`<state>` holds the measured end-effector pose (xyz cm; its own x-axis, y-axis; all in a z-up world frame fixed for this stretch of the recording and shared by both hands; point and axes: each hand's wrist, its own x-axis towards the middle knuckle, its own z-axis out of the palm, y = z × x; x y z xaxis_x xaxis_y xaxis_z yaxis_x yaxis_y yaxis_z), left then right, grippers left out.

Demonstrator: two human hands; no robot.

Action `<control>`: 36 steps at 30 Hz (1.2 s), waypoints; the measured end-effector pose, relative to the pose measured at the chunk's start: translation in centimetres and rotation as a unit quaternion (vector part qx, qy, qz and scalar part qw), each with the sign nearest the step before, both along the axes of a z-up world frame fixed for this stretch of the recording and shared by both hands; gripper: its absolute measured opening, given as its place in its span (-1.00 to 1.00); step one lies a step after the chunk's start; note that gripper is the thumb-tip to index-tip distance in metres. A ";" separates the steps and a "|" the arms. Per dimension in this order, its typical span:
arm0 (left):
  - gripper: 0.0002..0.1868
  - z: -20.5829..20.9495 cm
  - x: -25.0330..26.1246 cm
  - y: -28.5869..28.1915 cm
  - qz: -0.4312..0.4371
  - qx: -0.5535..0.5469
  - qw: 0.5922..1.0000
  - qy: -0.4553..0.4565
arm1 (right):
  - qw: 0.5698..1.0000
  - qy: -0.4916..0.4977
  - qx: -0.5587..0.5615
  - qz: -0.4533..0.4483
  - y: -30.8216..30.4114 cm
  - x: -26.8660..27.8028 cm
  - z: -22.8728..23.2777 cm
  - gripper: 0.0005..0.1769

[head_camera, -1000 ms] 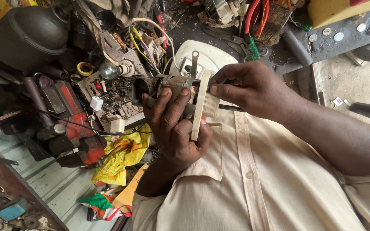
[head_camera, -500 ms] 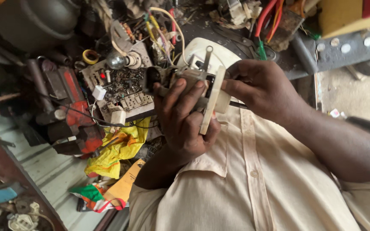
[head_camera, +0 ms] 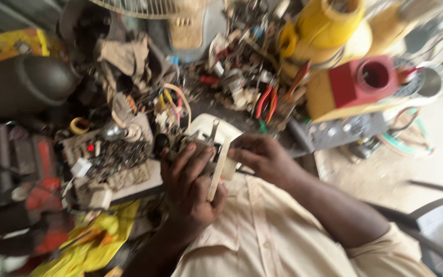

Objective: The person wraps electrical wires with yellow tape, then assembles a white desk fan by attaching the motor housing to the base and inserting the fan blade into the motor. They use a screwdriver to tighten a screw on the motor assembly.

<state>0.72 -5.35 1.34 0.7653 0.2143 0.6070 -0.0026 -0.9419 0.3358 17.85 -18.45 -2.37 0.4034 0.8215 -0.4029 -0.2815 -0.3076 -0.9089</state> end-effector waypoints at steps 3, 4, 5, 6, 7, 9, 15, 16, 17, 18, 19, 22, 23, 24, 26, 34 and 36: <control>-0.81 0.0 0.5 0.0 0.006 -0.004 1.000 -0.009 | 0.999 0.029 -0.015 -0.002 0.3 0.4 -0.5 -0.68; -0.82 0.0 0.6 0.0 0.005 -0.007 1.000 -0.008 | 0.999 0.037 0.003 -0.005 0.5 0.4 -0.8 -0.68; -0.82 0.0 0.7 0.1 0.009 -0.005 1.000 -0.009 | 0.999 0.044 0.021 -0.009 0.6 0.4 -1.0 -0.68; -0.82 0.0 0.5 0.1 0.012 -0.002 1.000 -0.007 | 0.998 0.056 0.024 -0.014 0.6 0.2 -1.2 -0.68; -0.81 -0.1 0.5 0.0 0.015 0.000 1.000 -0.005 | 0.997 0.068 0.027 -0.019 0.6 0.1 -1.3 -0.68; -0.82 -0.3 0.7 0.2 0.012 -0.003 1.000 -0.002 | 0.996 0.078 0.025 -0.027 0.9 0.5 -1.4 -0.69; -0.79 -0.4 0.4 0.4 0.003 -0.005 1.000 0.008 | 1.000 -0.009 0.000 -0.006 0.8 0.3 0.2 -0.71; -0.78 -0.4 0.1 0.4 -0.003 -0.013 1.000 0.016 | 0.999 -0.047 0.013 -0.008 0.8 0.1 0.5 -0.71; -0.79 -0.4 -0.1 0.5 -0.003 -0.012 1.000 0.014 | 0.996 -0.084 0.026 -0.009 0.8 0.0 0.8 -0.72; -0.80 -0.5 -0.1 0.6 -0.006 -0.014 1.000 0.011 | 0.991 -0.131 0.023 -0.002 0.7 -0.2 1.1 -0.73; -0.81 -0.5 -0.3 0.6 -0.010 -0.016 1.000 0.008 | 0.984 -0.177 0.021 0.005 0.7 -0.3 1.4 -0.73; -0.83 -0.6 -0.2 0.6 -0.003 -0.011 1.000 -0.001 | 0.949 -0.313 0.022 0.032 0.9 -0.2 2.7 -0.76; -0.82 -0.5 -0.2 0.6 -0.006 -0.009 1.000 0.001 | 0.934 -0.354 0.024 0.044 1.0 -0.2 3.0 -0.77; -0.82 -0.5 -0.3 0.7 -0.006 -0.005 1.000 0.006 | 0.932 -0.358 0.025 0.051 1.1 -0.2 3.1 -0.76; -0.81 -0.4 -0.6 0.7 -0.007 -0.001 1.000 0.015 | 0.929 -0.364 0.028 0.065 1.0 -0.3 2.8 -0.75; -0.81 0.0 -0.2 0.7 -0.013 -0.007 1.000 0.007 | 0.902 -0.389 -0.072 -0.173 -6.0 7.3 -7.2 -0.81; -0.81 -0.1 -0.2 0.8 -0.012 -0.003 1.000 0.011 | 0.850 -0.475 -0.111 -0.200 -7.7 10.8 -11.7 -0.84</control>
